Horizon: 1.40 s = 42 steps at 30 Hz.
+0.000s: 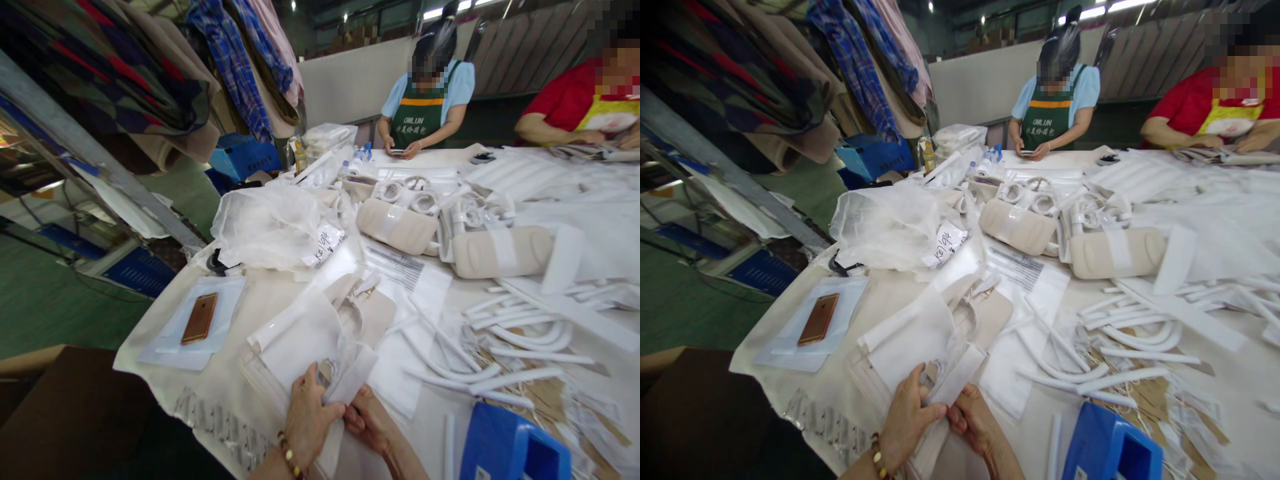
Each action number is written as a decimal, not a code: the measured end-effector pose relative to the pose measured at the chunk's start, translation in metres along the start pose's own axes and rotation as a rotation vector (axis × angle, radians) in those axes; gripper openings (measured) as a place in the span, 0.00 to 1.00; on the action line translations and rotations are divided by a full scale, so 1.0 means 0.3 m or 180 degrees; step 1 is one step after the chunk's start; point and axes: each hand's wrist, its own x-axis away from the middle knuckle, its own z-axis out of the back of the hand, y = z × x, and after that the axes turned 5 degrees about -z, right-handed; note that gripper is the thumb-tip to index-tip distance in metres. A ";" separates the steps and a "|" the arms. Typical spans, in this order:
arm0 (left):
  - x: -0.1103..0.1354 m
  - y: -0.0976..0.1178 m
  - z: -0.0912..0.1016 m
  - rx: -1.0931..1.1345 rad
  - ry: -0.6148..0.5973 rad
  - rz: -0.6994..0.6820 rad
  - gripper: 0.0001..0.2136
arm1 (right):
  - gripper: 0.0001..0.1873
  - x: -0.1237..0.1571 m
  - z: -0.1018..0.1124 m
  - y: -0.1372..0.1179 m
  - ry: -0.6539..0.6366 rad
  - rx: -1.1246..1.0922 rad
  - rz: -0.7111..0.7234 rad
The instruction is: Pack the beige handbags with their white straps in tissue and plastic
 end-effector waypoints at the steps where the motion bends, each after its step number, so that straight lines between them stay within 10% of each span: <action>1: -0.001 0.001 0.000 -0.0012 -0.0001 -0.0019 0.20 | 0.18 -0.002 0.001 -0.005 -0.0042 0.0053 -0.0011; 42: 0.005 -0.019 -0.015 -0.0416 0.0173 -0.1107 0.04 | 0.11 0.092 -0.028 0.006 0.0497 -0.0404 0.0604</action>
